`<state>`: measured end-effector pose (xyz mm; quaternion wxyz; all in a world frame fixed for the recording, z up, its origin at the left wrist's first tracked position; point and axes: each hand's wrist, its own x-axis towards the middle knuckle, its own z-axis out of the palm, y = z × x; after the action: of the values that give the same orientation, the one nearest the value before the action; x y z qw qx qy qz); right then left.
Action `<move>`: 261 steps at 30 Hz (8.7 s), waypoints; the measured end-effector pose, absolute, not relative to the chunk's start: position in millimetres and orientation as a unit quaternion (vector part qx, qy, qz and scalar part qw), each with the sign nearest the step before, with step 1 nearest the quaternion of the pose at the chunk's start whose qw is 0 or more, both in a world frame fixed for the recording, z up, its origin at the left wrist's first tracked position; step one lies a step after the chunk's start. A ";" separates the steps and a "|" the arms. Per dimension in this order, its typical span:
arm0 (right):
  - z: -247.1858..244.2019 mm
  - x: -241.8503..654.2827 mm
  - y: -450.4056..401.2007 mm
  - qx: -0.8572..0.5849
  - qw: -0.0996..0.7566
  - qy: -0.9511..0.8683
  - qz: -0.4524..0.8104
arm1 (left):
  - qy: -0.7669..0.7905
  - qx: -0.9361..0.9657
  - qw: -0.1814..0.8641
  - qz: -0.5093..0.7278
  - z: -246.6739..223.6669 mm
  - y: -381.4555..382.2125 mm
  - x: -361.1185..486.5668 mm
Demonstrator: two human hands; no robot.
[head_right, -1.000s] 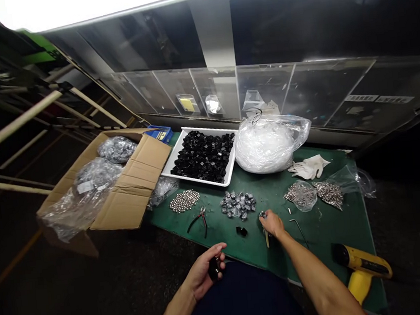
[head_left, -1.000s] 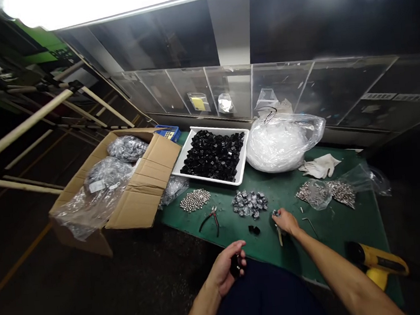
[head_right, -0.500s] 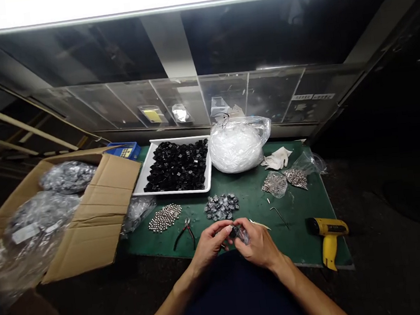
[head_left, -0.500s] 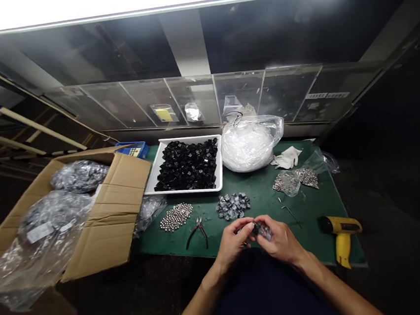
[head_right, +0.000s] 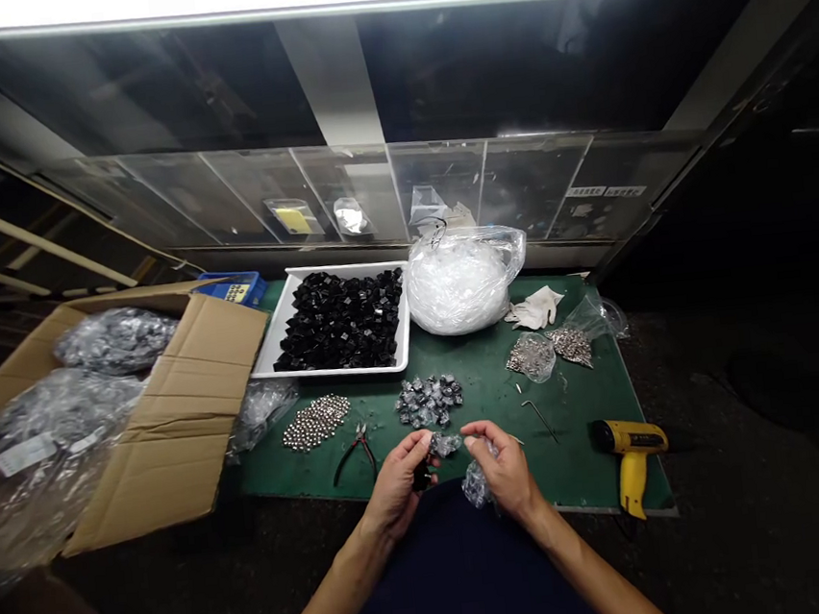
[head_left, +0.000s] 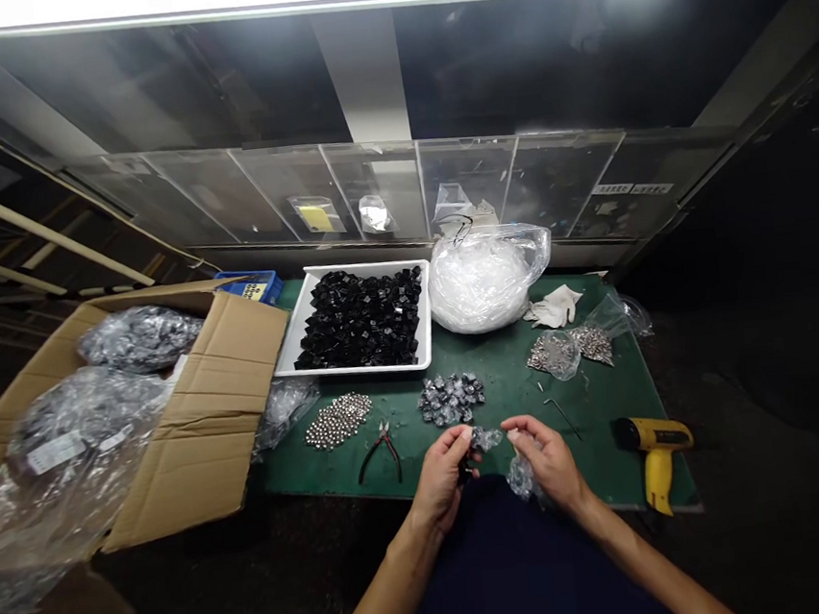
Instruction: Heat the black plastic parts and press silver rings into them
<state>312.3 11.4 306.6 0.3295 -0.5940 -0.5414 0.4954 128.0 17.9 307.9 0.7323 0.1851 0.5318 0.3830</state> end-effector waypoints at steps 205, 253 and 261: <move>334.9 332.1 29.5 -0.573 0.298 -0.657 0.389 | 0.483 0.012 0.739 0.469 334.5 36.5 114.5; 308.0 310.5 -5.8 -0.592 0.233 -0.514 0.575 | 0.395 -0.028 0.858 0.327 239.4 18.3 118.0; 311.4 303.6 6.4 -0.597 0.262 -0.559 0.513 | 0.364 -0.011 0.866 0.342 247.5 19.7 121.4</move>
<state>303.6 6.4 311.4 0.2618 -0.5966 -0.5591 0.5127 121.4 19.7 247.5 0.8661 -0.0112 0.3642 0.3422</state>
